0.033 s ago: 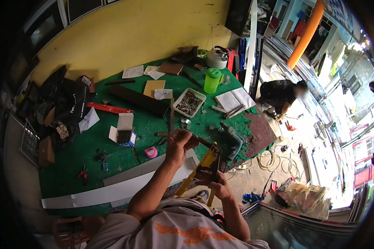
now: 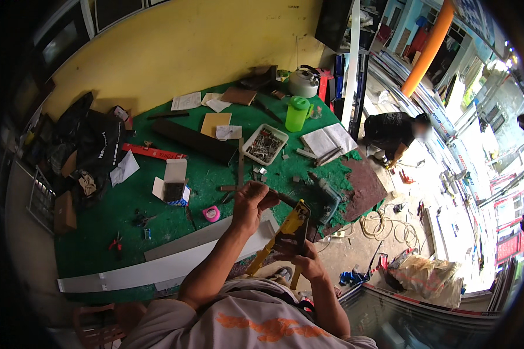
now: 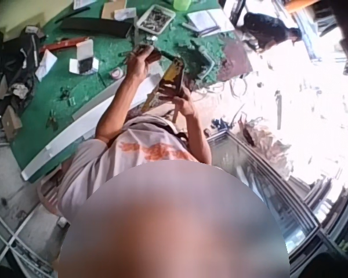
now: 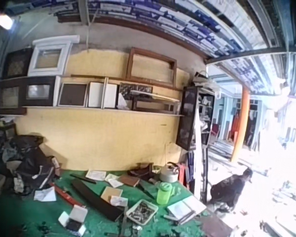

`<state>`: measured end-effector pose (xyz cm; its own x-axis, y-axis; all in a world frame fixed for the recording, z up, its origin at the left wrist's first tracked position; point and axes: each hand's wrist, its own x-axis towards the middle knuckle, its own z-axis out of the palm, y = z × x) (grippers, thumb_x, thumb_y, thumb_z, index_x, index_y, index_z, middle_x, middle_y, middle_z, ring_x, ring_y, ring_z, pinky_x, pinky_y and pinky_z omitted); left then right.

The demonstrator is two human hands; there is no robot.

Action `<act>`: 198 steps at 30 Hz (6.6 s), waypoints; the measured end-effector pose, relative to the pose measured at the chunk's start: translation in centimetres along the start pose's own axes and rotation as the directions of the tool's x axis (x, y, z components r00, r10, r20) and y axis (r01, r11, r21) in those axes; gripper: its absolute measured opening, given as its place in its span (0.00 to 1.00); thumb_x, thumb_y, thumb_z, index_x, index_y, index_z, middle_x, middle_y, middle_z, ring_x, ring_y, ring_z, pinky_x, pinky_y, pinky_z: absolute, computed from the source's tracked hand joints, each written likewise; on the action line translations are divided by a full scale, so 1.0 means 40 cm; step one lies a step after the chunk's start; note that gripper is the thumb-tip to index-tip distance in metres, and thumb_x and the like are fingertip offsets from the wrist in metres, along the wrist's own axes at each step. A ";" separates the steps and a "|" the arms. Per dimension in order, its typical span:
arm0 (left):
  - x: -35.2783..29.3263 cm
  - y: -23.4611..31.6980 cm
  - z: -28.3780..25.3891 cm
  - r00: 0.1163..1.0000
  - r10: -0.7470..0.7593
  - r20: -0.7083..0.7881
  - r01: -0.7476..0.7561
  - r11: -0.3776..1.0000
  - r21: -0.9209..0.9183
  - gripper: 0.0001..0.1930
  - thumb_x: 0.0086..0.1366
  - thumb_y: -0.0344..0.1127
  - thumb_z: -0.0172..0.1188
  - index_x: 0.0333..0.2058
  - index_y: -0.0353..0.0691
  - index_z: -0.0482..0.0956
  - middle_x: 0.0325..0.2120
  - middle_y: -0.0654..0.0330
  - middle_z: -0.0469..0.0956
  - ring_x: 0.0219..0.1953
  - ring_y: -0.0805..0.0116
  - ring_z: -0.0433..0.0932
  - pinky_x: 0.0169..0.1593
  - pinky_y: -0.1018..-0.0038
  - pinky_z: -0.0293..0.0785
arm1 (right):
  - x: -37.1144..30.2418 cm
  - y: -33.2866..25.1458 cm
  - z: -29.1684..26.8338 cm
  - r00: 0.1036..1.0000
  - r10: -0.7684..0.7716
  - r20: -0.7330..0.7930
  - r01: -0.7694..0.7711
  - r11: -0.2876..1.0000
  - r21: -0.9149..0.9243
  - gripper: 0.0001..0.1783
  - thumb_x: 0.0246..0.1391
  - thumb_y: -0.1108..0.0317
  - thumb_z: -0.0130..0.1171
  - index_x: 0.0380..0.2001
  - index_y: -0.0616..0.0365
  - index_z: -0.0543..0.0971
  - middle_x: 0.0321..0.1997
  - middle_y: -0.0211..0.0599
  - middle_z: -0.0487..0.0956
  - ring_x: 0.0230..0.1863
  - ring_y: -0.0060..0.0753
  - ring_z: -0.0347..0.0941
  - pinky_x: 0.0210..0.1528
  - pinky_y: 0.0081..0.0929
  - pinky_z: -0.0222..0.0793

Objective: The person assembles a long white metal frame on a green workbench. They use a power drill to drive screws into the frame and a hammer to tap components into place, repeatedly adjusting and securing the frame sections.

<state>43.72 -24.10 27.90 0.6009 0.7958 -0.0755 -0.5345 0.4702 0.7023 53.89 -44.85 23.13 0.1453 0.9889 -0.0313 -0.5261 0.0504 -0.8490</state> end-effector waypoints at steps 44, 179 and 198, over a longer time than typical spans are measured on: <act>-0.040 -0.552 -0.487 0.990 -0.103 0.093 -0.117 -0.263 0.958 0.64 0.47 0.66 0.71 0.72 0.39 0.45 0.72 0.48 0.50 0.74 0.44 0.45 0.71 0.33 0.33 | -0.064 0.288 -0.205 0.871 0.264 -0.414 -0.468 0.703 -0.536 0.18 0.55 0.60 0.55 0.42 0.64 0.72 0.28 0.38 0.75 0.30 0.29 0.73 0.33 0.33 0.71; -0.016 -0.565 -0.531 0.960 -0.034 0.277 -0.279 -0.142 0.950 0.58 0.43 0.55 0.74 0.66 0.27 0.56 0.60 0.43 0.61 0.65 0.42 0.59 0.69 0.42 0.48 | 0.086 0.395 -0.187 0.554 0.284 -0.783 -0.790 -0.120 -0.602 0.30 0.43 0.46 0.71 0.31 0.68 0.82 0.33 0.64 0.82 0.43 0.61 0.81 0.44 0.51 0.75; -0.018 -0.545 -0.521 0.964 -0.092 0.247 -0.259 -0.138 0.956 0.57 0.46 0.56 0.73 0.66 0.26 0.55 0.61 0.42 0.60 0.67 0.44 0.58 0.70 0.42 0.47 | 0.062 0.423 -0.192 0.673 0.162 -0.722 -0.731 0.001 -0.682 0.17 0.48 0.57 0.64 0.31 0.63 0.83 0.32 0.57 0.83 0.39 0.62 0.81 0.41 0.50 0.75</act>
<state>42.55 -26.96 -2.10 0.7759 0.6297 0.0376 0.4869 -0.6357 0.5990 51.78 -42.60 4.64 0.6174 0.5730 -0.5390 0.4646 -0.8185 -0.3380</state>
